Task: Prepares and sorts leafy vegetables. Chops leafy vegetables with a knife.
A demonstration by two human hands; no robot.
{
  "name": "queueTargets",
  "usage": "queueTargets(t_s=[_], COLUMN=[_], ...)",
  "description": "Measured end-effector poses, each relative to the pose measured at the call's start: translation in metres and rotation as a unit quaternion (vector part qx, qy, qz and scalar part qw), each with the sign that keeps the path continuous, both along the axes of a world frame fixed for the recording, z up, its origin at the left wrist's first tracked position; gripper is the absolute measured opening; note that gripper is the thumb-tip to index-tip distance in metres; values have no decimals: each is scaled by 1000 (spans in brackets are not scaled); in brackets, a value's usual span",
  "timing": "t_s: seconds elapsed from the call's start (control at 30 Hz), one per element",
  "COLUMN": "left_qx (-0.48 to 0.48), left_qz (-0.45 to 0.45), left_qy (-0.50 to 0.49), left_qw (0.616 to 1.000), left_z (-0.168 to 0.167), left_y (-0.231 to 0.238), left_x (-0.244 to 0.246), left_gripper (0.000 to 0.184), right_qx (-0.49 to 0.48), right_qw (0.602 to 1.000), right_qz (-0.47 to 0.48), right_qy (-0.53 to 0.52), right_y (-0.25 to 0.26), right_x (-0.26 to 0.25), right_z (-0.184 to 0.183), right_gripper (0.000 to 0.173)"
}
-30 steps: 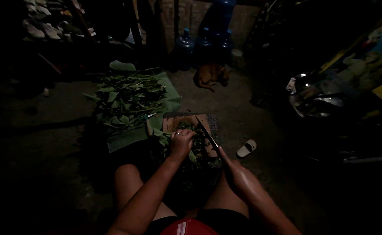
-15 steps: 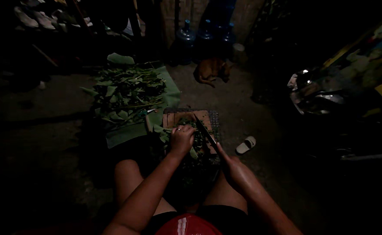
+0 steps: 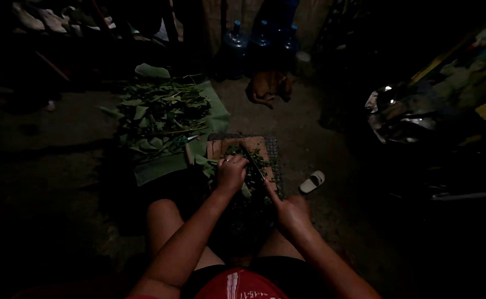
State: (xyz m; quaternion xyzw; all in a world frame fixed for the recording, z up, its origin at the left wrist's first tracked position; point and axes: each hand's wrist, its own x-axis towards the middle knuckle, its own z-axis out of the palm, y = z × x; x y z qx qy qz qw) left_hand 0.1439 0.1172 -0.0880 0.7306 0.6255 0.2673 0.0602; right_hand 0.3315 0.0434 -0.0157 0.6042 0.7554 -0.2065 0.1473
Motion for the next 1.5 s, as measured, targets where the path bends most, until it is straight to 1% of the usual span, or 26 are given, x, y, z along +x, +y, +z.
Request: queueTargets(t_s=[0.13,0.2,0.3,0.33,0.43,0.5,0.57,0.67,0.73,0.8,0.87,0.93,1.1,1.2,1.27,1.37,1.43,1.5], left_qx=[-7,-18,-8,-5,6,10,15,10,16,33,42,40,54,54,25,32,55,79], left_qz=[11,17,18,19,14,9,8,13,17,18,17,14,-4,-17,-29,-8,-2,-4], left_qy=[-13,-16,-14,-15,-16,-14,-16,-28,-44,-50,-51,-50,-42,-43,-52,-79,-89,-90], left_qw=[1000,1000,1000,1000,1000,1000,1000,999,999,998,998,998,998,997,998,996,995,993], left_z=[3,4,-1,-1,-1,-3,-4,-5,-6,-6,-7,-8,-11,-11,-13,-11,-12,-15], left_y=[-2,-1,0,0,1,-1,2,-1,-3,-4,-6,-5,-5,-3,-8,-11,-11,-9], left_x=[1,0,0,0,1,1,-1,-2,-1,-2,-2,-2,-4,-9,-11,-10,-9,-8], left_gripper=[20,21,20,20,18,17,19,22,22,19,16,15,14,19,25,24,19,16], right_qx=[-8,17,24,18,42,5,-17,7,-1,9,22,3,-18,-26,-20,-14,-1,-4], right_qw=[999,999,999,1000,999,1000,1000,998,998,999,999,999,999,999,999,999,1000,999], right_qz=[-3,9,19,16,14,7,1,7,5,8,22,32,17,14,14,14,23,33], right_qy=[44,31,22,16,28,19,10,55,67,49,29,17,21,29,46,28,10,2], right_y=[4,-3,-19,-21,-23,-15,-6,-4,-1,-6,-12,-16,-10,-3,-3,-3,-10,-16], right_x=[20,25,27,26,18,7,1,14,24,26,26,23,7,6,15,20,20,20], right_z=[7,16,24,22,6,2,2,-3,3,16,24,27,8,5,4,18,29,33], right_gripper=[75,74,72,72,73,79,81,79,76,72,72,73,78,80,77,73,72,72])
